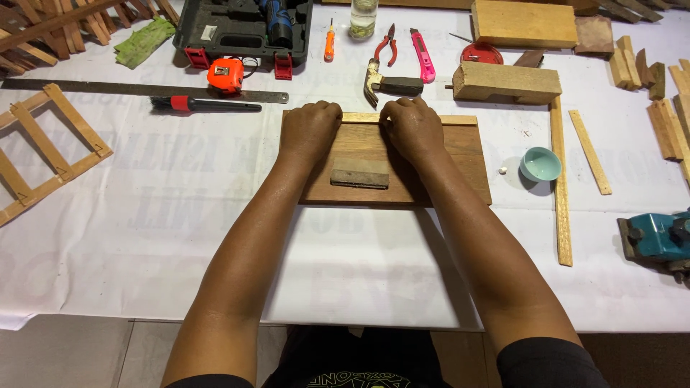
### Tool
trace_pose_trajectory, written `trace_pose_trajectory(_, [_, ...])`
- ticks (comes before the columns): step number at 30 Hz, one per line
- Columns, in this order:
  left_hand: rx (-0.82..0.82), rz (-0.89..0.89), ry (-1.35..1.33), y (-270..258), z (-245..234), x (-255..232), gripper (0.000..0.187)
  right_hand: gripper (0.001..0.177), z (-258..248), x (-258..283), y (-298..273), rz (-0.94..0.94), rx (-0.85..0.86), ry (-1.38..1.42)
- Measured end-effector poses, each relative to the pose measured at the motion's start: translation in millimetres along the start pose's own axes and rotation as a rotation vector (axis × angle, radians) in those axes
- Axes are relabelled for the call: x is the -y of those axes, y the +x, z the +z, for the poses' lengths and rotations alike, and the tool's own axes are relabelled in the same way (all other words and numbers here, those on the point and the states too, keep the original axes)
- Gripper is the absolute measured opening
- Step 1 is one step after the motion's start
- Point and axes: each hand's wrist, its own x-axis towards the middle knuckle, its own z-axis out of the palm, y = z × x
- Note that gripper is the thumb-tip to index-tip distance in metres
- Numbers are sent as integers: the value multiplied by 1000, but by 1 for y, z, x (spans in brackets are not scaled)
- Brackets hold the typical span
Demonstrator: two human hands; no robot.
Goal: The recorder sands a wooden board and measures small wooden strips on a workbench.
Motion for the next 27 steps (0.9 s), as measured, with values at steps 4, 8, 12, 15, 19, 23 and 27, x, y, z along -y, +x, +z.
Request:
trace_pose_trajectory(4, [16,-9,6,0,-2,-2,9,3,-1,1,-1,-5,1,0])
trace_pose_trajectory(8, [29,-12,-48,-2,-7,-3,9,4,-3,4,0,0,14,-15])
trace_pose_trajectory(12, [9,73,-163,-10,-31,-12,17,17,-11,12,-7,-37,13,-2])
trace_pose_trajectory(15, [81,166,-92,-16,-33,-18,25,21,-22,27,-17,-42,102,66])
trace_pose_trajectory(19, [262,166,-167,-29,-60,-31,34,23,-28,34,-39,-41,206,121])
trace_pose_trajectory(23, [404,114,-237,-47,-86,-44,46,30,-38,45,-64,-63,280,134])
trace_pose_trajectory(27, [469,42,-267,-67,-111,-54,41,41,-40,45,-82,-141,282,146])
